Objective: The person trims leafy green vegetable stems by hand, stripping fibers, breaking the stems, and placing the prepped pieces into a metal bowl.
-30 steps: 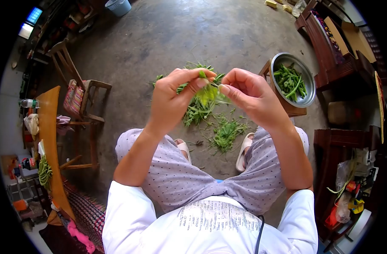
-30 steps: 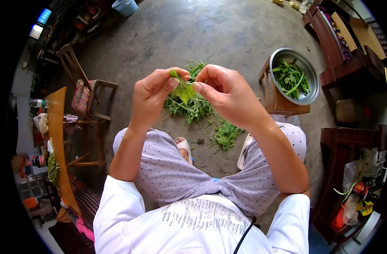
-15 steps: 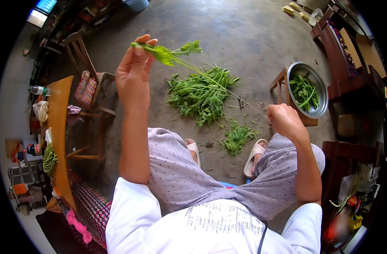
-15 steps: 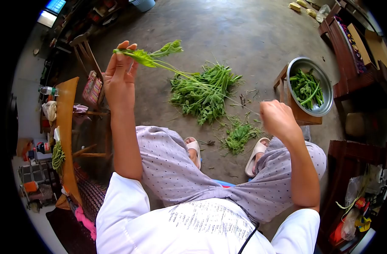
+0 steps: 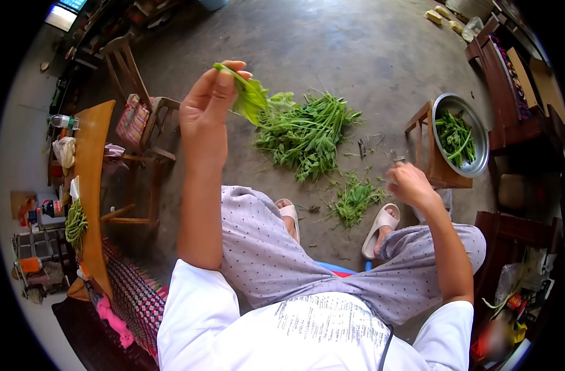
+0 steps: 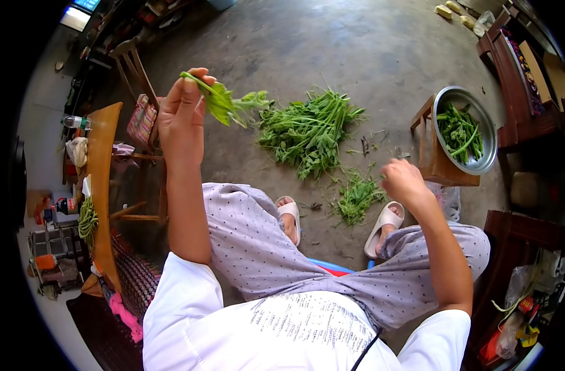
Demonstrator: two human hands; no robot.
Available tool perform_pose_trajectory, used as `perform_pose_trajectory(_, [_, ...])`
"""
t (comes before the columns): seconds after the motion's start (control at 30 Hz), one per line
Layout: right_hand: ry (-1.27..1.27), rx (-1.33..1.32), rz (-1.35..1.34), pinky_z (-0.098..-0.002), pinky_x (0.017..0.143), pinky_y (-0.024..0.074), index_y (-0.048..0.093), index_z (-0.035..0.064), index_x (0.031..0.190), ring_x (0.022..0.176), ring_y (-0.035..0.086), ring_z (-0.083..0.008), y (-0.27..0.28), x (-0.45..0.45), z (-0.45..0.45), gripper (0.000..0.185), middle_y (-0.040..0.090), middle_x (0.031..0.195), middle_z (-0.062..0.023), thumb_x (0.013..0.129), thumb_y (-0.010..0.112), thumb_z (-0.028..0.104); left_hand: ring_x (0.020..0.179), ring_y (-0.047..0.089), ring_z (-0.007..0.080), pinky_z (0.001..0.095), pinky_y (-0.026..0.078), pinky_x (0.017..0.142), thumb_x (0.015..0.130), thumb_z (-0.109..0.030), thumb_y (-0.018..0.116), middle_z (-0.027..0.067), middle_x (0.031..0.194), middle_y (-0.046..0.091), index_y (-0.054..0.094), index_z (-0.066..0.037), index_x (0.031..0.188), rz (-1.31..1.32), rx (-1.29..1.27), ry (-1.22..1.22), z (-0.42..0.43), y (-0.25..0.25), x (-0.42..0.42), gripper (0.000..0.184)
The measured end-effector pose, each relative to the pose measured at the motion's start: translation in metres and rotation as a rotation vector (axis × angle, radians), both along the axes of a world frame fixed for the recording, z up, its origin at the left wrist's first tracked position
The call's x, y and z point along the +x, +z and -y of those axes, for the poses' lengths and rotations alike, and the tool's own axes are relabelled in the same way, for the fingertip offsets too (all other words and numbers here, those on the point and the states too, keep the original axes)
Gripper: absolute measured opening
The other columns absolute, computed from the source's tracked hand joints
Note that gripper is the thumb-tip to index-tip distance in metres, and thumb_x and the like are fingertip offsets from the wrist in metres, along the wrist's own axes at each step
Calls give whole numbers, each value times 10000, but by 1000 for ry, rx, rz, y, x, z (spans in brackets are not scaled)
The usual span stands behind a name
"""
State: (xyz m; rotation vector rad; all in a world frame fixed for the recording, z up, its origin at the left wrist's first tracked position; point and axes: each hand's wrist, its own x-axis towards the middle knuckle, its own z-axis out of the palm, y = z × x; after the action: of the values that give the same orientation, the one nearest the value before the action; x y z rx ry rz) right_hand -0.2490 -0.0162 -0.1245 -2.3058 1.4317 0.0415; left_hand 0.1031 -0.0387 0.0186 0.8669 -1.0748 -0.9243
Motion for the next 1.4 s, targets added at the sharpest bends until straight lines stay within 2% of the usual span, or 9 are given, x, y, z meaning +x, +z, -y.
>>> perform_pose_trajectory(0.17, [20,-92,304,-370,798,465,627,35,888,942,566,-296,57,53,13,163,602,892,-113,798,685,159,819,579,60,192,457,745,903,-195,650,20,930,670,673,-5,1028,226,48,-10,-9,3,-29,228])
perform_pose_trajectory(0.23, [-6,-107,844,-338,746,470,625,40,938,904,588,-261,82,74,8,173,607,895,-100,798,691,117,819,579,57,189,461,734,900,-183,654,23,933,671,670,-1,1032,244,69,-48,-12,3,-39,225])
perform_pose_trajectory(0.33, [-79,-176,1062,-312,691,466,639,49,989,842,605,-225,106,94,-1,201,623,920,-79,800,695,89,818,582,54,188,471,726,901,-160,651,28,935,673,664,14,1033,254,75,-147,-14,3,-54,219])
perform_pose_trajectory(0.6, [-194,40,1211,-228,653,447,708,42,937,774,578,-97,106,94,1,137,646,838,-27,836,693,134,789,558,60,192,428,735,919,-218,625,9,830,633,669,-1,1030,232,160,-244,-15,5,-71,248])
perform_pose_trajectory(0.67, [-296,343,1302,-205,646,445,698,26,941,755,565,-63,108,92,0,147,651,854,-8,859,680,146,793,563,64,196,432,741,917,-219,628,12,839,636,669,0,1028,232,163,-245,-13,5,-71,250])
perform_pose_trajectory(0.87, [-355,386,1408,-186,650,447,640,-11,999,742,562,-53,113,87,1,200,648,856,-10,895,648,160,819,587,79,211,445,757,917,-186,623,27,875,642,660,5,1022,239,150,-223,-9,4,-74,221])
perform_pose_trajectory(1.1, [-422,263,1449,-182,609,431,635,-12,987,705,529,-29,115,74,8,195,624,812,10,902,638,164,784,616,92,228,473,710,832,-51,623,36,794,655,628,1,879,518,40,-215,-11,-1,-71,71])
perform_pose_trajectory(1.27, [-410,8,1338,-172,578,413,647,-10,952,663,501,-21,119,72,7,212,617,790,18,904,637,196,730,634,137,257,478,696,803,-69,630,82,741,649,623,3,880,721,-14,-273,-16,-2,-78,106])
perform_pose_trajectory(1.4, [-418,52,1409,-171,573,412,646,-8,958,664,510,-22,126,78,2,200,619,791,15,902,640,185,728,663,155,271,490,694,832,-89,655,91,780,679,638,-13,902,733,4,-289,-17,-2,-84,105])
